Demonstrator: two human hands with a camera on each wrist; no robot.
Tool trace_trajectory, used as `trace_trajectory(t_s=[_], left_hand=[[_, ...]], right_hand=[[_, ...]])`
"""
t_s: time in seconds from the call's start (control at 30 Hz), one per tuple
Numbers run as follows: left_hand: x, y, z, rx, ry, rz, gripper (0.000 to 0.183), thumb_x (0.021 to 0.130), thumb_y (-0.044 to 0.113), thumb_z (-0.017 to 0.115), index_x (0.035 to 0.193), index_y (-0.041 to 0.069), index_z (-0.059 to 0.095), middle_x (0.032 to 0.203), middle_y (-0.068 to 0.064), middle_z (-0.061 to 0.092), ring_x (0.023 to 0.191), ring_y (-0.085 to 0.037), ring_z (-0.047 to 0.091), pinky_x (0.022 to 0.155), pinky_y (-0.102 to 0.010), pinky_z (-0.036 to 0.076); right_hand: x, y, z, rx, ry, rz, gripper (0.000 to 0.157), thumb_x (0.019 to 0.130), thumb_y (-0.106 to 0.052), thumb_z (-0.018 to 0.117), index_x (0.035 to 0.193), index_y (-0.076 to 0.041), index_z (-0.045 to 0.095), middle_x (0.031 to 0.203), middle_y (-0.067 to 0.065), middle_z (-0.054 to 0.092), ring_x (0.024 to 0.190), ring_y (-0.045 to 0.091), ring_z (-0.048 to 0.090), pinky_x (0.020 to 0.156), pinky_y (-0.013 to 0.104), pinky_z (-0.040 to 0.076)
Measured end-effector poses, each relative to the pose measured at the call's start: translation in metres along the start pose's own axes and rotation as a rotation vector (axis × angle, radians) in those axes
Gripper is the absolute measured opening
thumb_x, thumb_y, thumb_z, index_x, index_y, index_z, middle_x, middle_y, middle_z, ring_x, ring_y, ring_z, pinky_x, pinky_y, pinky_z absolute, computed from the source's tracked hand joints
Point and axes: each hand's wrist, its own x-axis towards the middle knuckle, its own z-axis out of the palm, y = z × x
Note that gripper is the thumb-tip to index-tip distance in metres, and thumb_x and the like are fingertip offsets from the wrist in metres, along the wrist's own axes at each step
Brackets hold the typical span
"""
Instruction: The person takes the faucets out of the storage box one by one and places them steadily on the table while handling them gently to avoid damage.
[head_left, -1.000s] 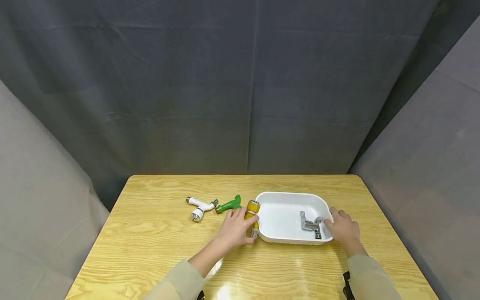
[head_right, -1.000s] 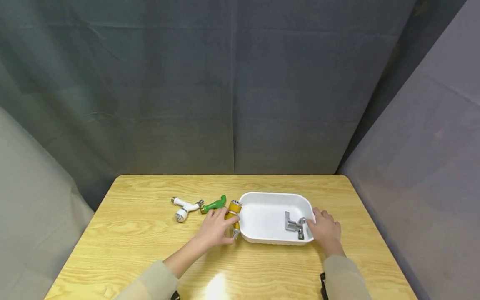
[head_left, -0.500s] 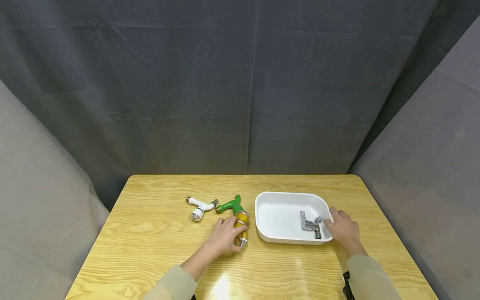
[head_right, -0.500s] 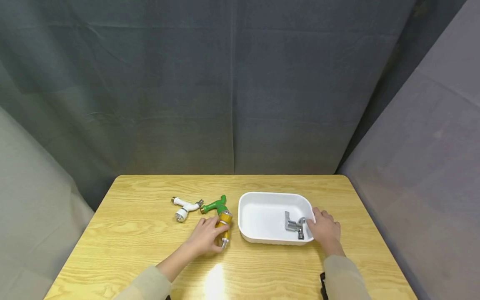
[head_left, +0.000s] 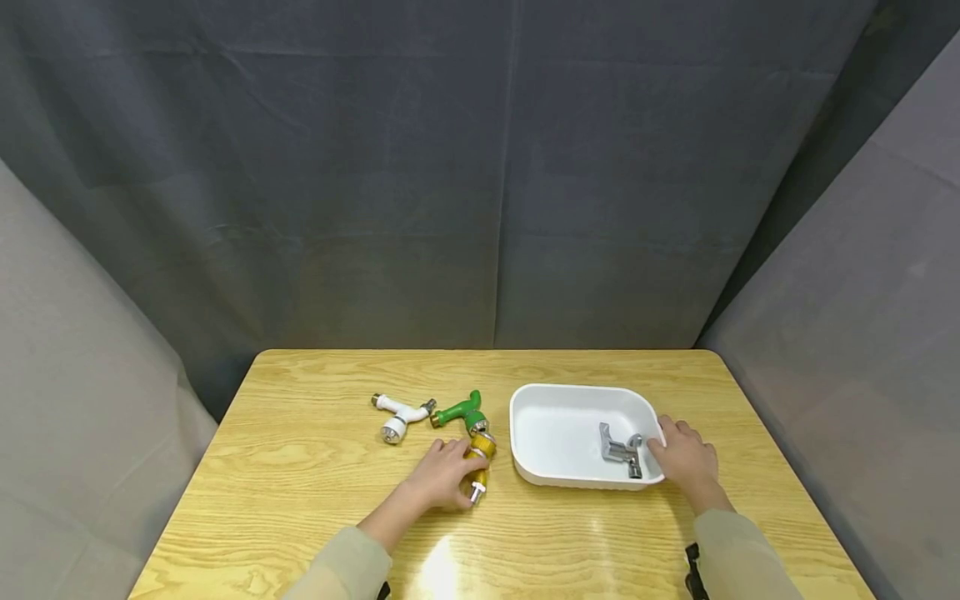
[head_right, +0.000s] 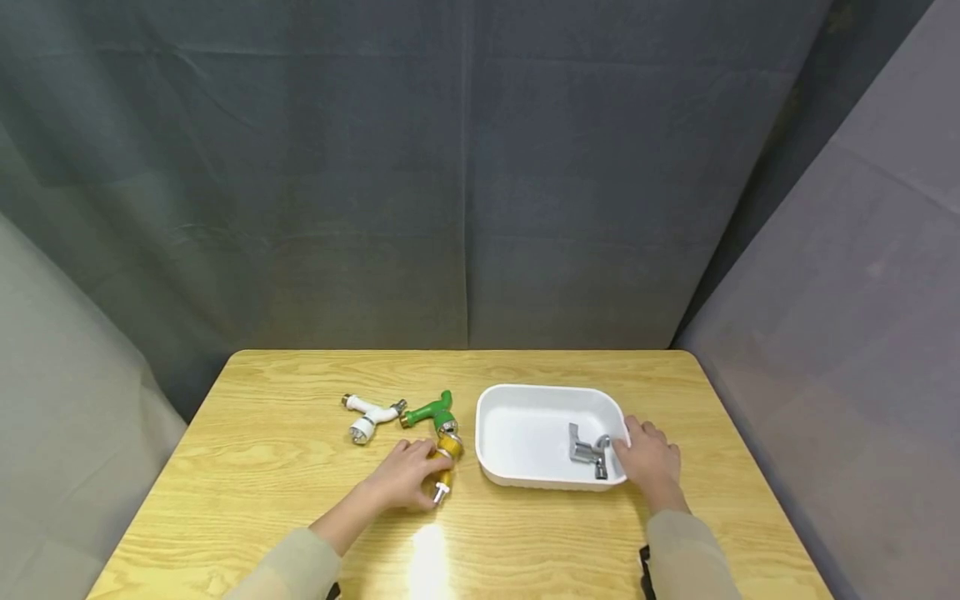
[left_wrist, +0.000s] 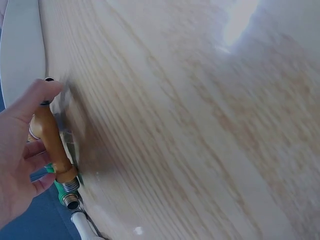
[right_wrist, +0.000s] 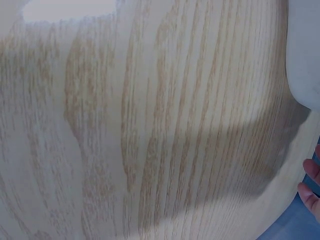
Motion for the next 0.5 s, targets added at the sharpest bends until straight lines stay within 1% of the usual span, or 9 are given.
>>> trace_trajectory(t_s=[0.3, 0.43, 0.5], left_hand=[[0.0048, -0.0024, 0.0043, 0.025, -0.026, 0.012, 0.061, 0.063, 0.037, 0.075, 0.121, 0.032, 0.057, 0.115, -0.002, 0.050, 0.105, -0.019, 0.048, 0.086, -0.037, 0.035], [0.0042, -0.0022, 0.0044, 0.034, -0.033, 0.004, 0.061, 0.063, 0.036, 0.075, 0.122, 0.032, 0.057, 0.118, -0.004, 0.049, 0.108, -0.021, 0.048, 0.090, -0.040, 0.034], [0.0036, -0.0019, 0.0045, 0.034, -0.031, -0.002, 0.062, 0.064, 0.036, 0.075, 0.122, 0.031, 0.056, 0.122, -0.006, 0.049, 0.110, -0.022, 0.048, 0.093, -0.043, 0.034]], right_hand=[[0.0008, 0.0004, 0.0022, 0.000, -0.001, -0.003, 0.054, 0.091, -0.036, 0.043, 0.132, -0.002, 0.036, 0.120, 0.029, 0.044, 0.108, 0.045, 0.043, 0.083, 0.062, 0.035], [0.0008, -0.0007, 0.0020, 0.002, -0.002, 0.001, 0.054, 0.090, -0.036, 0.043, 0.132, -0.002, 0.035, 0.120, 0.029, 0.043, 0.109, 0.046, 0.042, 0.084, 0.063, 0.034], [0.0003, -0.0011, 0.0012, 0.004, -0.002, 0.003, 0.054, 0.090, -0.035, 0.043, 0.132, -0.002, 0.035, 0.121, 0.029, 0.043, 0.110, 0.046, 0.042, 0.085, 0.063, 0.034]])
